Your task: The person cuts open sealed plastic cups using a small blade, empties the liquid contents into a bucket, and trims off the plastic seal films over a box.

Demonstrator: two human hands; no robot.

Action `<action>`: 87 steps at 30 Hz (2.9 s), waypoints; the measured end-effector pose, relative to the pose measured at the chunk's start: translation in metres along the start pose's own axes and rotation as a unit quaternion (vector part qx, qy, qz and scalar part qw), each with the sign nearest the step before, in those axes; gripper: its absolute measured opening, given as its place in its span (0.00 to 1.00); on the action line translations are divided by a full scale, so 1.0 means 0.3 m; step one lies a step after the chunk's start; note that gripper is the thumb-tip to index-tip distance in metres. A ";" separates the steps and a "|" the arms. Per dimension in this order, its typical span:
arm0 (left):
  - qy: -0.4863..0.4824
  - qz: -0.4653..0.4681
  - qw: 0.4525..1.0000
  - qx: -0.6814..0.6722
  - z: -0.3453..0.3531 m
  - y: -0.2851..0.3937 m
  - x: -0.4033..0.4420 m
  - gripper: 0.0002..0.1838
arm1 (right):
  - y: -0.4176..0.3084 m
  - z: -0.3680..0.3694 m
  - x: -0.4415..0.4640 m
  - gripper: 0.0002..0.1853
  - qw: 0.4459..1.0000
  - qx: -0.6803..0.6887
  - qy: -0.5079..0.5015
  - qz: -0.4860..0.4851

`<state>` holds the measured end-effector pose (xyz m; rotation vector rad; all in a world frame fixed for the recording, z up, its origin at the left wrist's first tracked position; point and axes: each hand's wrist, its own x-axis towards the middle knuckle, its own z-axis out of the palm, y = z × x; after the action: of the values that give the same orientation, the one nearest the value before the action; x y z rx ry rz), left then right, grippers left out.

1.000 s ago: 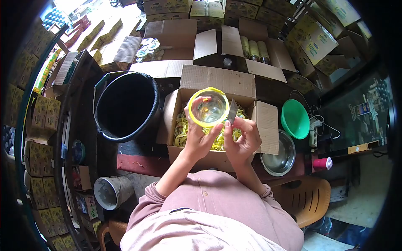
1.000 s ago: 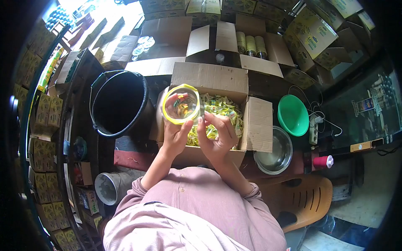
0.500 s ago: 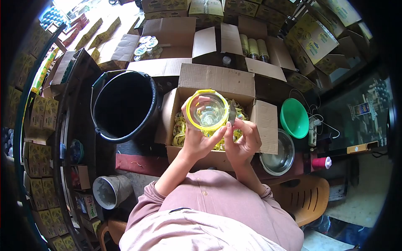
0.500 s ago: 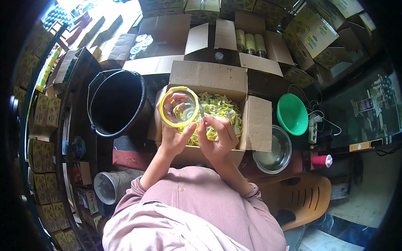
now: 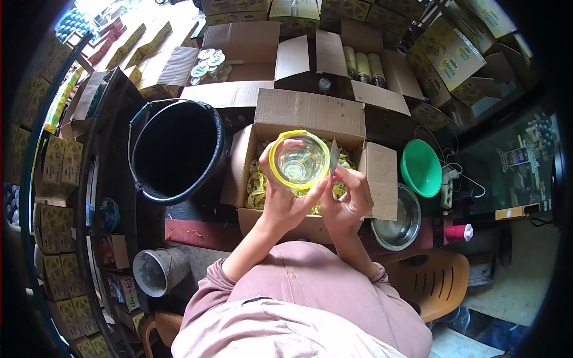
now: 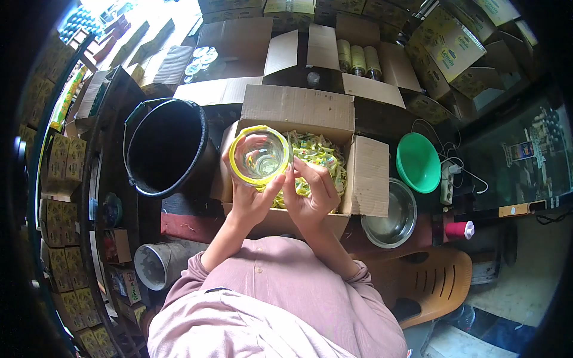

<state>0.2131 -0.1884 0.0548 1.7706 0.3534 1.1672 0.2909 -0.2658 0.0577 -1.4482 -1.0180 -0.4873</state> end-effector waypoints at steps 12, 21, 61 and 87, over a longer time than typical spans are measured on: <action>0.001 0.000 1.000 0.017 -0.005 -0.001 0.004 0.42 | 0.005 -0.015 -0.006 0.13 0.999 -0.038 -0.011 -0.028; -0.013 0.021 0.999 0.046 -0.002 0.009 0.000 0.42 | 0.004 -0.014 0.013 0.15 0.999 -0.042 -0.017 -0.024; -0.040 0.015 0.998 0.035 -0.028 0.036 0.000 0.43 | 0.011 -0.044 0.036 0.13 0.998 0.040 -0.034 0.036; -0.067 -0.007 0.998 0.001 -0.038 0.033 0.005 0.41 | 0.020 -0.069 0.038 0.13 0.999 0.008 -0.033 0.010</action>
<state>0.2019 -0.1862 0.0649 1.8341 0.2871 1.0319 0.3072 -0.2813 0.0669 -1.4669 -1.0575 -0.4187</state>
